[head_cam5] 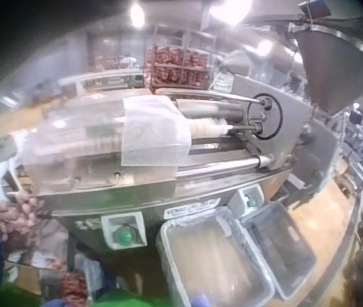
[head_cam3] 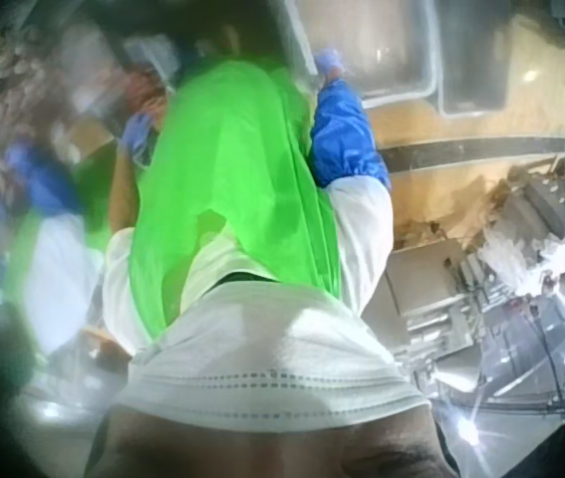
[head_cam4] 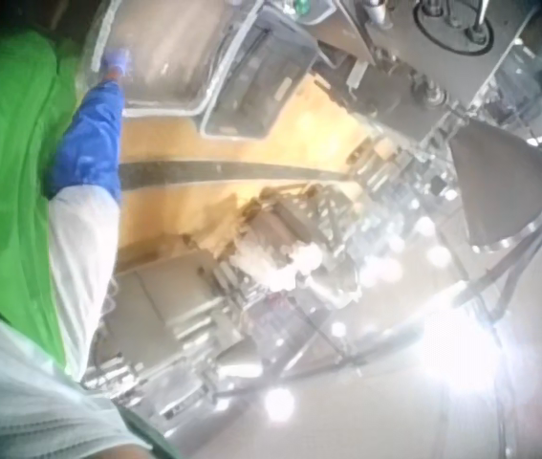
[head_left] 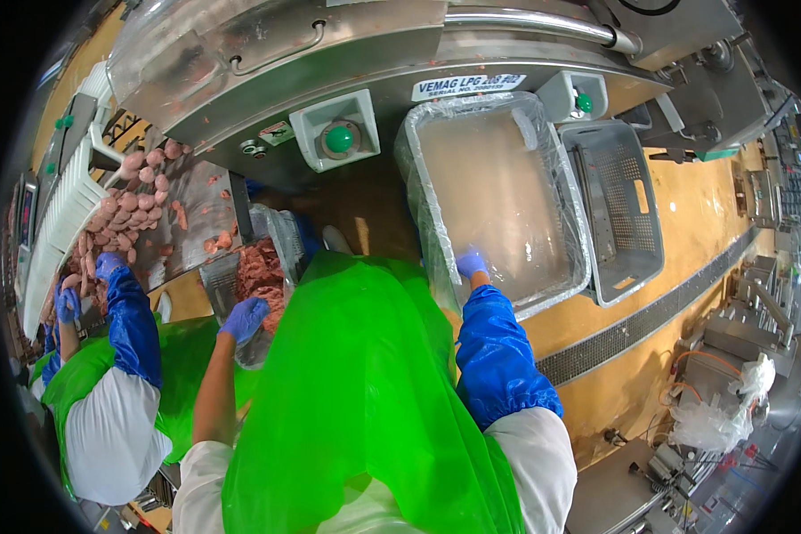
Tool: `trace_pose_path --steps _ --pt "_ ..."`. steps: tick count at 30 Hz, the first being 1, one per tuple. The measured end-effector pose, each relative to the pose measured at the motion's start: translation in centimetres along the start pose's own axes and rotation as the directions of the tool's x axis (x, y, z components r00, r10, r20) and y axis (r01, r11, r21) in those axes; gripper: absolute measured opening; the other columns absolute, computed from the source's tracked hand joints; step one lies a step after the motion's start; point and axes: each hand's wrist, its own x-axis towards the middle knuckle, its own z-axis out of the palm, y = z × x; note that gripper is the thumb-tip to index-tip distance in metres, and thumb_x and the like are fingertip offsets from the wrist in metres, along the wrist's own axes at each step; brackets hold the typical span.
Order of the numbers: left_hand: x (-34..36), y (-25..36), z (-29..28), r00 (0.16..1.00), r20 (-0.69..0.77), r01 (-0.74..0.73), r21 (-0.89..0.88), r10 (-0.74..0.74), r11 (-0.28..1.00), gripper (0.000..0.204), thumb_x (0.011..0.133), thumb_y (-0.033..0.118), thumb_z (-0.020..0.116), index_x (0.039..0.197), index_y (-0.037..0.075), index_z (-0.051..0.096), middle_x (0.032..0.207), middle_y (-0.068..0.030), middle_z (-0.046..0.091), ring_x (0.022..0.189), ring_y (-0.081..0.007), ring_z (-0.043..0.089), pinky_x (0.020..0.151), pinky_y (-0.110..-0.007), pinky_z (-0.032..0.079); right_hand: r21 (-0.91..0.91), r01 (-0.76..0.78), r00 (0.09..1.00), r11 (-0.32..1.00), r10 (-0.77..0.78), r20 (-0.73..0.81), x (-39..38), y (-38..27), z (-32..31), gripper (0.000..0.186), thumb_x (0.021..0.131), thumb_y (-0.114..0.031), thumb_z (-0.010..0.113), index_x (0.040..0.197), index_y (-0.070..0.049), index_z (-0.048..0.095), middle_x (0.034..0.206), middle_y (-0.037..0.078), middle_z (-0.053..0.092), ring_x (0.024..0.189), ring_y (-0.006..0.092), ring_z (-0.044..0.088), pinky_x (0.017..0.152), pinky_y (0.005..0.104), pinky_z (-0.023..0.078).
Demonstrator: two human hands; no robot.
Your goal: The person operates a sausage stuffing machine in a meat processing facility. They repeatedly dip a white casing into a water bath, attach it to the machine's stuffer, and guide the casing as it fills with ground meat. The person also handles raw meat pieces on the conveyor and adjusts the machine's components.
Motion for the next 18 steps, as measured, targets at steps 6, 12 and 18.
trace_pose_path --steps 6,12,18 --pt "-2.1 1.2 -1.5 0.998 -0.003 0.062 0.012 -0.062 0.998 0.028 0.092 0.025 0.058 0.102 -0.002 0.063 0.088 -0.0128 0.066 0.082 -0.0194 0.06 0.076 -0.036 0.049 0.304 -0.084 0.991 0.949 0.112 -0.076 5.4 2.9 4.8 0.041 0.089 -0.032 0.053 0.118 -0.006 0.064 0.126 0.019 0.06 0.115 0.0356 0.057 0.097 0.0445 0.046" --pt "-3.2 -4.3 0.0 0.981 0.037 0.188 0.096 -0.193 0.977 0.031 0.087 0.031 0.059 0.098 0.003 0.065 0.09 -0.0177 0.067 0.083 -0.03 0.065 0.076 -0.041 0.05 -0.149 0.146 0.989 0.978 -0.146 0.009 0.9 2.1 -0.6 0.041 0.09 -0.031 0.055 0.123 -0.007 0.061 0.127 0.016 0.06 0.115 0.0309 0.058 0.097 0.0416 0.046" --pt "-0.7 -5.3 1.1 0.987 0.127 0.067 0.223 -0.097 0.972 0.031 0.087 0.032 0.061 0.1 0.004 0.066 0.092 -0.02 0.067 0.087 -0.0344 0.066 0.076 -0.043 0.05 0.441 -0.029 0.999 0.897 0.014 0.036 -2.2 -1.8 -4.1 0.046 0.087 -0.033 0.059 0.12 -0.002 0.062 0.121 0.015 0.063 0.11 0.0292 0.059 0.093 0.0396 0.047"
